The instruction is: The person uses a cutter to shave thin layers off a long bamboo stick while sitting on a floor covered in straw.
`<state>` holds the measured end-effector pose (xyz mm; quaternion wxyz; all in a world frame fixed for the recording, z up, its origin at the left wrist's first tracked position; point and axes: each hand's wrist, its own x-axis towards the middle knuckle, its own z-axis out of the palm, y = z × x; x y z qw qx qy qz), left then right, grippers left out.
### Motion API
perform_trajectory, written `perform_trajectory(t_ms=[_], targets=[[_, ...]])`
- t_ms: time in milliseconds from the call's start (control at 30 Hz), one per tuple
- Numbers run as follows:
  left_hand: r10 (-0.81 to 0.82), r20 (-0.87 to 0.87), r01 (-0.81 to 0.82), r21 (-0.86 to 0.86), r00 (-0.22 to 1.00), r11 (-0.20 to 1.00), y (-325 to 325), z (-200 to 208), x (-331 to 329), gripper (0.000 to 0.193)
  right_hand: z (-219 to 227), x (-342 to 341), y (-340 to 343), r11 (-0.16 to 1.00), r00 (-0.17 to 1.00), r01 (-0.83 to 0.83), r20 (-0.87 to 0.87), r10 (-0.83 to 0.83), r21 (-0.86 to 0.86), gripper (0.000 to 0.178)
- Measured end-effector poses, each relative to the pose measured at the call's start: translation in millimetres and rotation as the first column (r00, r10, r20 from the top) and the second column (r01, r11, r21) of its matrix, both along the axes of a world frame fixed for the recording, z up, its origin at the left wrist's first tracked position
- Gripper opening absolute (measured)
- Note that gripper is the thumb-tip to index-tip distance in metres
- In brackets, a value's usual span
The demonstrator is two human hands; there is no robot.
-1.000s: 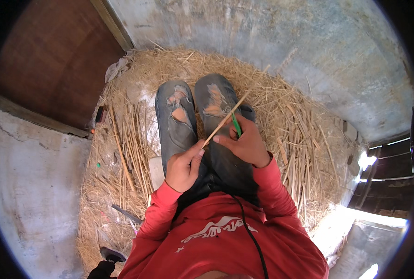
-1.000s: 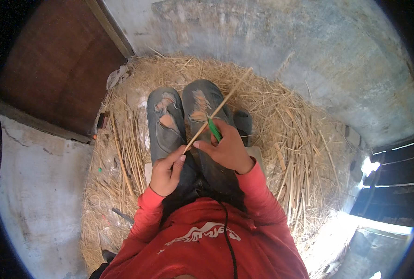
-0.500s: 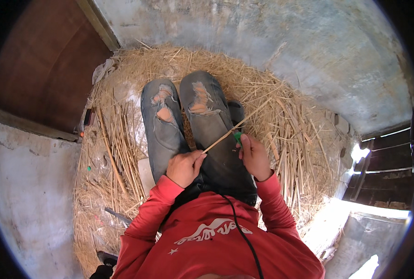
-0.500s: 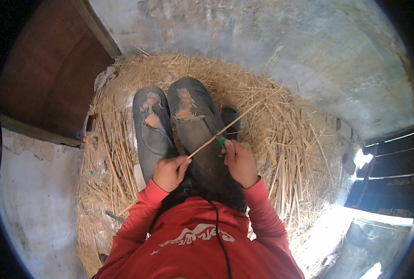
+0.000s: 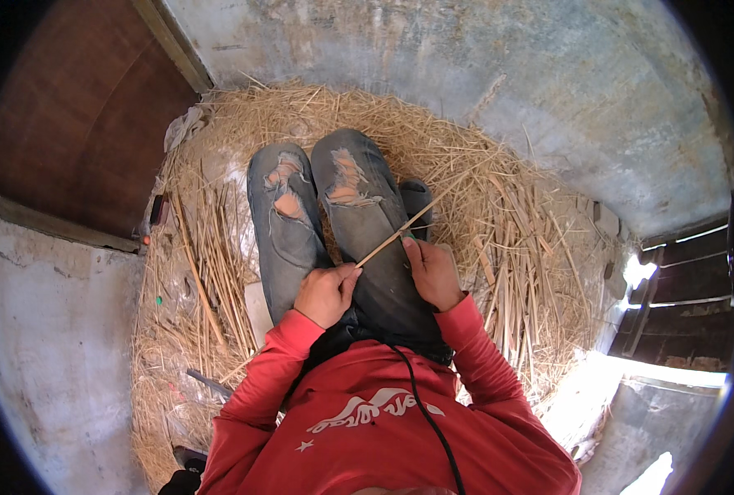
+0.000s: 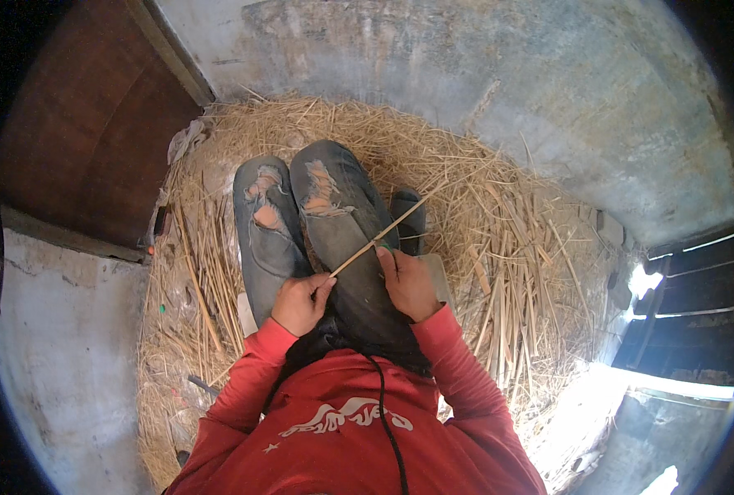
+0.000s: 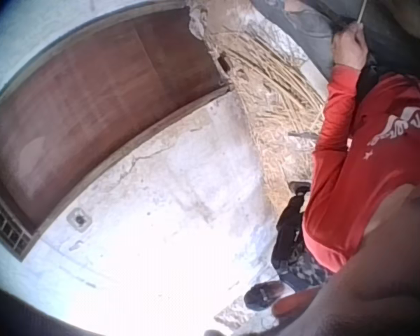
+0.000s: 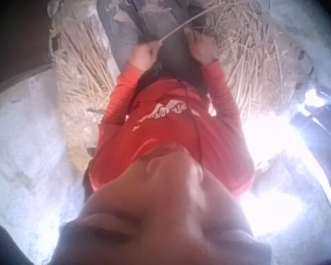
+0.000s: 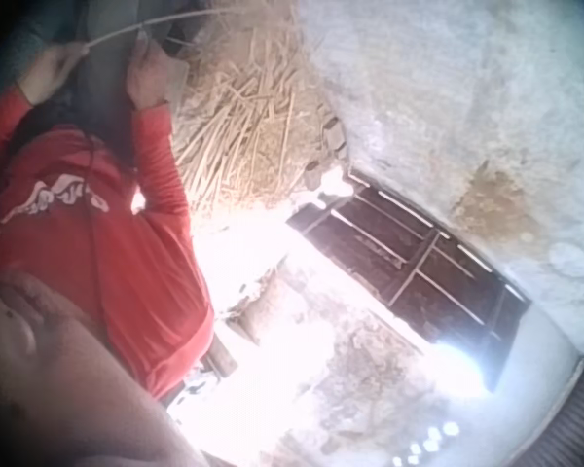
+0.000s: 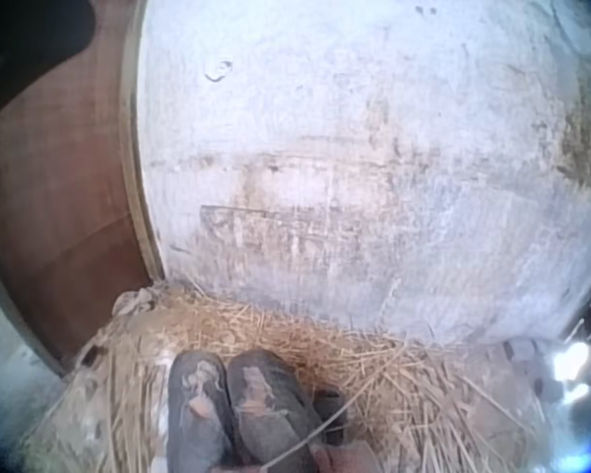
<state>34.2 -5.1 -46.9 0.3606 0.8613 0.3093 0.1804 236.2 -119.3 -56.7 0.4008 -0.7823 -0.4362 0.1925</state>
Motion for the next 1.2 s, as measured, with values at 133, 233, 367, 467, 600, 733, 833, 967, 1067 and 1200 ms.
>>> perform_trajectory(t_ms=[133,233,367,467,600,733,833,967,1067,1200], targets=[[0.004,0.024,-0.003,-0.040,1.000,0.999,2,1,6,0.020,21,1,-1,0.980,0.983,-0.183,0.011,0.185,-0.083,0.048],[0.003,0.046,0.002,-0.103,0.999,0.995,7,-6,3,0.021,17,7,-4,0.987,0.967,-0.160,-0.208,0.150,-0.033,0.047],[-0.001,0.093,0.014,-0.139,0.996,0.990,5,-9,1,0.020,-14,8,-6,0.982,0.979,0.042,-0.205,-0.004,0.182,0.045],[0.006,0.037,-0.003,-0.058,0.999,0.998,3,-6,4,0.020,-10,7,1,0.982,0.993,0.115,-0.017,-0.113,0.152,0.038],[0.015,0.036,-0.015,-0.020,0.999,1.000,2,-3,6,0.019,-1,7,2,0.989,0.990,0.138,0.017,-0.139,0.055,0.034],[0.051,0.031,-0.054,0.087,0.998,0.995,-8,8,9,0.017,9,5,-2,0.966,0.988,0.154,-0.024,-0.152,0.207,0.030],[0.076,0.022,-0.078,0.164,0.997,0.983,-16,11,10,0.016,26,-2,0,0.973,0.989,0.138,-0.073,-0.126,0.187,0.027],[0.084,0.033,-0.089,0.200,0.996,0.976,-19,11,9,0.015,20,-10,11,0.965,0.986,0.155,-0.100,-0.136,0.212,0.023],[0.123,0.068,-0.133,0.181,0.990,0.974,-17,7,9,0.017,25,-10,8,0.983,0.998,0.052,-0.027,-0.048,0.176,0.024],[0.063,0.059,-0.056,-0.108,0.996,0.993,-6,1,4,0.017,48,-10,-15,0.953,0.942,-0.268,-0.168,0.290,0.145,0.016]])
